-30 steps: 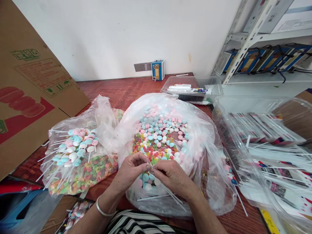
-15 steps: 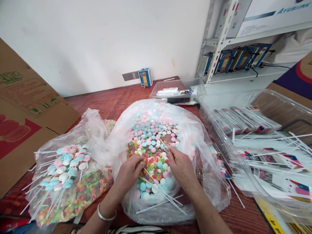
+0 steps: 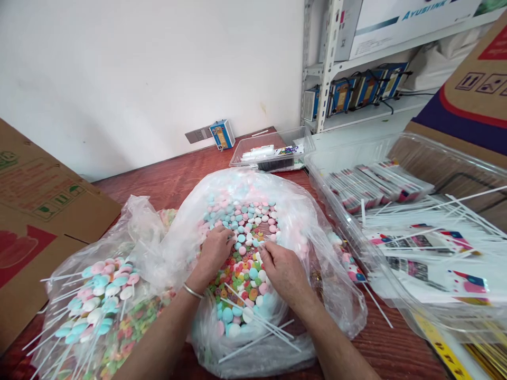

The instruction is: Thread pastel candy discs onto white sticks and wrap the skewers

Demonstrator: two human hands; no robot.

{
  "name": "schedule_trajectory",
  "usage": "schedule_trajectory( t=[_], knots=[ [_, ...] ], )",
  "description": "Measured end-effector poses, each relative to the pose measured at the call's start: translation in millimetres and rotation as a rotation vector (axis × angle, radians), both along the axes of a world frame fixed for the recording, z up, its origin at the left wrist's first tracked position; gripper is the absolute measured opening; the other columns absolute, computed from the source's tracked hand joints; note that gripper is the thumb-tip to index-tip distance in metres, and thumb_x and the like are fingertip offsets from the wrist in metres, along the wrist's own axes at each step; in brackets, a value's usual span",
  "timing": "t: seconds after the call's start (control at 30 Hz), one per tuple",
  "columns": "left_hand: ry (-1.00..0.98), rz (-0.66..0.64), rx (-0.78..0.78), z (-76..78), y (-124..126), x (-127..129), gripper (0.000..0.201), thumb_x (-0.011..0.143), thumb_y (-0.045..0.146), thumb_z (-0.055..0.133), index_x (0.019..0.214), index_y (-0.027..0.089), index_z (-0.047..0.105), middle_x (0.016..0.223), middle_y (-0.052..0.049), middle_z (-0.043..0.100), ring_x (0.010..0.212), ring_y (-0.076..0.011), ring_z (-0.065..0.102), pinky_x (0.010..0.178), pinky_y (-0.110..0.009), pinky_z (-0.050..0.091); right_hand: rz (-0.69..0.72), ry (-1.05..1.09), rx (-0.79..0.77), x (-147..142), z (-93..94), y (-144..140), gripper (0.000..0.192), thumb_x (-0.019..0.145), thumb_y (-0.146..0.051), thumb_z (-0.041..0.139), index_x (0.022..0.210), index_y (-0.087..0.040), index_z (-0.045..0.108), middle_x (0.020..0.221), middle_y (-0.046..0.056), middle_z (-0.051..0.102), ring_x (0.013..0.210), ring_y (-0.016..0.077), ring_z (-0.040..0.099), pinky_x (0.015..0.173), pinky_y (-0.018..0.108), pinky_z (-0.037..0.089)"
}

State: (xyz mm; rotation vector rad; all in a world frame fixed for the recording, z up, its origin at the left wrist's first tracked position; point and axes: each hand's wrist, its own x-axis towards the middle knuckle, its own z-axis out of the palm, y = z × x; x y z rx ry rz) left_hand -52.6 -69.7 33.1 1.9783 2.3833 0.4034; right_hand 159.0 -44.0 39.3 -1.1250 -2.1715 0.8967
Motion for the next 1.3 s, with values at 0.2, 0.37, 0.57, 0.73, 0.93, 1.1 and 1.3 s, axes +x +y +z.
schedule_trajectory(
  t=[0.2,0.37,0.57,0.73,0.93,1.1,1.3],
  knots=[
    [-0.135,-0.012,0.127,-4.3,-4.3,-16.9,0.009,0.087,0.015,0.051,0.082,0.020,0.057,0.083,-0.003,0.062,0.080,-0.0178,0.057,0.074,-0.029,0.043,0.020,0.013,-0.005,-1.2,-0.9,-1.7,0.029,0.095,-0.031,0.038,0.068,-0.022,0.044,0.063,-0.002,0.054,0.059,0.0151,0.050,0.056,0.025,0.029],
    [-0.101,-0.089,0.123,-2.2,-11.4,-27.1,0.014,0.088,0.014,0.048,0.078,0.019,0.054,0.084,-0.003,0.060,0.081,-0.0173,0.056,0.072,-0.027,0.043,0.043,0.009,-0.015,-2.6,-0.5,-2.3,0.029,0.095,-0.031,0.038,0.069,-0.022,0.044,0.062,-0.002,0.052,0.059,0.0148,0.050,0.057,0.026,0.028],
    [-0.065,-0.144,0.037,-3.6,-24.1,-24.1,0.015,0.090,0.013,0.045,0.079,0.020,0.052,0.090,-0.005,0.060,0.088,-0.0187,0.058,0.077,-0.028,0.044,0.050,-0.007,-0.032,-3.5,-0.4,-3.6,0.029,0.096,-0.030,0.038,0.068,-0.022,0.042,0.061,-0.003,0.052,0.058,0.0145,0.049,0.056,0.026,0.028],
    [-0.040,-0.090,-0.048,-6.8,-24.5,-23.3,0.013,0.079,0.010,0.054,0.088,0.020,0.053,0.091,-0.006,0.060,0.085,-0.0214,0.058,0.074,-0.032,0.045,0.057,-0.066,-0.016,-5.4,-3.2,-3.8,0.029,0.096,-0.030,0.039,0.069,-0.022,0.047,0.065,-0.001,0.057,0.060,0.0161,0.053,0.057,0.025,0.031],
    [-0.398,0.075,0.150,-6.8,-20.5,-16.6,0.018,0.079,0.018,0.059,0.097,0.019,0.059,0.086,-0.004,0.064,0.080,-0.0192,0.060,0.074,-0.032,0.046,0.076,-0.134,-0.014,-7.6,-6.4,-6.8,0.031,0.096,-0.024,0.035,0.113,-0.020,0.060,0.089,0.007,0.073,0.080,0.0233,0.068,0.065,0.028,0.042],
    [-1.297,0.248,0.296,0.3,-26.9,0.0,0.033,0.077,0.038,0.069,0.100,0.016,0.062,0.089,-0.006,0.067,0.079,-0.0179,0.066,0.074,-0.031,0.052,0.219,-0.080,-0.040,-15.7,-8.4,-20.4,0.043,0.098,-0.025,0.033,0.135,-0.019,0.052,0.104,0.010,0.074,0.094,0.0257,0.070,0.079,0.033,0.050],
    [-1.612,0.292,0.336,3.5,-35.4,15.7,0.037,0.068,0.038,0.079,0.094,0.015,0.066,0.087,-0.005,0.069,0.073,-0.0141,0.066,0.072,-0.028,0.053,0.278,0.012,-0.098,-19.2,-9.1,-29.2,0.045,0.098,-0.026,0.035,0.140,-0.020,0.050,0.117,0.011,0.070,0.106,0.0264,0.067,0.090,0.039,0.050]
  ],
)
